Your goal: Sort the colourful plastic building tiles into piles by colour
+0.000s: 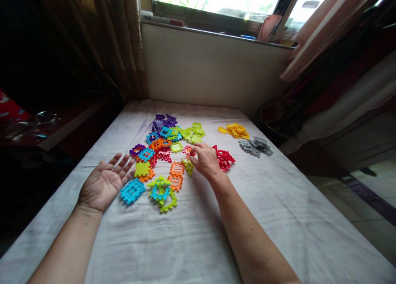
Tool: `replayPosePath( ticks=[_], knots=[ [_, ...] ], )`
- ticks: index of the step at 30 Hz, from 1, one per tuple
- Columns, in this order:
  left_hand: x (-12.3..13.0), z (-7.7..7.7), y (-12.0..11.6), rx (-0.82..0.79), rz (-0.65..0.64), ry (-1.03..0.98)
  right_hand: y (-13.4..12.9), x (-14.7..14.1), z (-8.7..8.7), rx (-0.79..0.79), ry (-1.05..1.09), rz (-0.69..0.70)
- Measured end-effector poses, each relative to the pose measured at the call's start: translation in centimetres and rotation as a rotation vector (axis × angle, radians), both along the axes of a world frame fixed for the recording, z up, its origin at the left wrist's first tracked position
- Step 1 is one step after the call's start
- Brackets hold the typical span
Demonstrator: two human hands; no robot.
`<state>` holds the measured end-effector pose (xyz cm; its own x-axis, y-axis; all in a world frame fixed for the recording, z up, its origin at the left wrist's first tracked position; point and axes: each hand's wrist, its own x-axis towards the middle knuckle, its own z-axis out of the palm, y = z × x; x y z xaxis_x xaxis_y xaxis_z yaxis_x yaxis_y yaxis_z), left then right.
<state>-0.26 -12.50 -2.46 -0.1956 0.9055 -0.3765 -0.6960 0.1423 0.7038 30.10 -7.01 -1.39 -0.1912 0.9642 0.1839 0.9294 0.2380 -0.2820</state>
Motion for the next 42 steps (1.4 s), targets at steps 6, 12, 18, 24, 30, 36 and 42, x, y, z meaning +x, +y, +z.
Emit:
replayPosePath(
  ticks=[6, 12, 18, 24, 30, 36, 42],
  knots=[
    [0.2, 0.2, -0.1, 0.003, 0.000, 0.015, 0.7, 5.0, 0.6, -0.036, -0.059, -0.261],
    [0.3, 0.3, -0.2, 0.003, 0.000, 0.020, 0.7, 6.0, 0.3, -0.070, -0.069, -0.284],
    [0.2, 0.3, -0.2, 0.002, 0.000, 0.022, 0.6, 5.7, 0.6, -0.095, -0.090, -0.260],
    [0.1, 0.3, -0.1, 0.010, -0.007, 0.003, 0.0, 1.7, 0.9, -0.009, -0.052, -0.075],
    [0.0, 0.1, 0.0, 0.026, 0.000, -0.013, 0.2, -5.0, 0.7, -0.098, -0.128, 0.199],
    [-0.2, -0.2, -0.1, 0.036, -0.016, -0.022, 2.4, -8.6, -0.3, -0.104, -0.168, 0.262],
    [-0.2, -0.3, 0.0, 0.043, -0.019, -0.031, 3.4, -10.4, -0.6, -0.123, -0.110, 0.276]
  ],
)
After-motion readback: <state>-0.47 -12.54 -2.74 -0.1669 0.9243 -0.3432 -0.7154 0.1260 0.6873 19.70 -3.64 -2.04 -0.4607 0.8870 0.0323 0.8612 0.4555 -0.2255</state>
